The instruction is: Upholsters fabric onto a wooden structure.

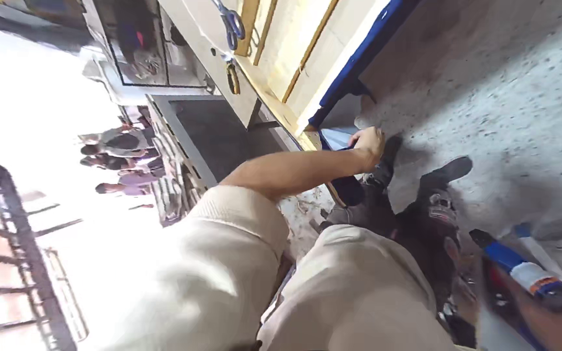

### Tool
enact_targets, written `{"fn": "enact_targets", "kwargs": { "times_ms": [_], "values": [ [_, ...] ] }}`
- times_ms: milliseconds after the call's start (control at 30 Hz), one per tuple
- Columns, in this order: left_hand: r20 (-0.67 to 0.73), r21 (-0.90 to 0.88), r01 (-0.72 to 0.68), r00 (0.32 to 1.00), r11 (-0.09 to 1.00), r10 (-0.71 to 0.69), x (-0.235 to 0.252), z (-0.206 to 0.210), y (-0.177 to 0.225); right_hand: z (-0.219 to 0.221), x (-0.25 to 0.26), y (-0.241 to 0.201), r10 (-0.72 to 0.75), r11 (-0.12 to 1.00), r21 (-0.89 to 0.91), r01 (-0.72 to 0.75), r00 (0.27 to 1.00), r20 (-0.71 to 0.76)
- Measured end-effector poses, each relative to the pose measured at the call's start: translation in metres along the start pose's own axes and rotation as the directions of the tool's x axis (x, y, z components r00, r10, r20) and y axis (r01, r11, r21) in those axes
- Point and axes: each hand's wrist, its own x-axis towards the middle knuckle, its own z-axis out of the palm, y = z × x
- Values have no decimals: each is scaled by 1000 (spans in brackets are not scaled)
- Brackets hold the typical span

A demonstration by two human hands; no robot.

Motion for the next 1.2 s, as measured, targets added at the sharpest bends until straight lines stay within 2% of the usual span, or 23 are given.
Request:
{"fn": "enact_targets", "kwargs": {
  "times_ms": [67, 133, 167, 200, 233, 267, 300, 333, 367, 400, 433, 467, 533, 600, 733, 833, 867, 967, 1033, 1067, 1133, 1200],
  "values": [
    [-204, -286, -36, 979, 957, -24, -57, -13, -13, -12, -7, -8, 18, 999, 28, -18, 1000, 16],
    [-300, -471, 52, 929, 881, -216, -106, 1, -49, -27, 4, -26, 36, 999, 30, -38, 997, 75],
    [-339, -592, 88, 875, 801, -346, -122, 22, -70, -32, 12, -33, 22, 1000, 17, -24, 995, 94],
    [-350, -749, 68, 804, 659, -481, -130, 50, -89, -37, 22, -40, -13, 1000, 2, 13, 994, 106],
    [-311, -897, -17, 734, 441, -603, -129, 82, -102, -40, 33, -51, -79, 997, -13, 80, 992, 95],
    [-210, -978, -152, 693, 145, -689, -119, 112, -108, -43, 47, -66, -149, 988, -29, 152, 986, 75],
    [-81, -940, -294, 683, -171, -726, -108, 138, -105, -48, 58, -85, -207, 977, -42, 210, 976, 62],
    [37, -831, -379, 692, -407, -721, -101, 156, -94, -54, 68, -109, -253, 964, -68, 257, 966, 58],
    [114, -730, -418, 705, -540, -700, -96, 163, -85, -62, 79, -139, -313, 944, -100, 316, 949, 36],
    [138, -683, -437, 711, -586, -690, -88, 157, -84, -67, 92, -177, -395, 911, -137, 389, 919, -17],
    [140, -698, -422, 711, -578, -689, -83, 153, -85, -72, 103, -217, -479, 868, -174, 464, 876, -53],
    [134, -763, -376, 704, -526, -698, -83, 157, -85, -77, 111, -256, -553, 816, -218, 535, 832, -30],
    [76, -900, -264, 689, -347, -721, -83, 163, -92, -78, 136, -339, -659, 702, -259, 663, 743, 118],
    [34, -930, -245, 685, -273, -728, -84, 166, -96, -64, 173, -417, -725, 565, -285, 774, 631, 277],
    [-31, -857, -392, 687, -334, -726, -82, 180, -94, -1, 258, -536, -787, 230, -386, 893, 404, 465],
    [-51, -776, -479, 697, -411, -716, -88, 187, -95, 54, 309, -596, -795, 60, -339, 939, 250, 553],
    [-63, -756, -499, 700, -423, -711, -92, 187, -95, 69, 322, -610, -793, 50, -312, 949, 227, 565],
    [-92, -720, -534, 705, -442, -703, -102, 183, -98, 87, 338, -629, -835, 124, -287, 950, 256, 487],
    [-104, -717, -534, 718, -448, -689, -112, 174, -98, 72, 306, -615, -880, 168, -257, 952, 263, 396],
    [-126, -713, -548, 715, -438, -688, -118, 169, -96, 63, 277, -600, -883, 162, -190, 968, 228, 411],
    [-168, -715, -557, 724, -423, -669, -127, 159, -91, 57, 211, -560, -778, 133, 3, 991, 102, 619],
    [-200, -727, -559, 727, -398, -657, -133, 150, -79, 74, 171, -511, -643, 8, -25, 1000, 24, 766]
  ]
}}
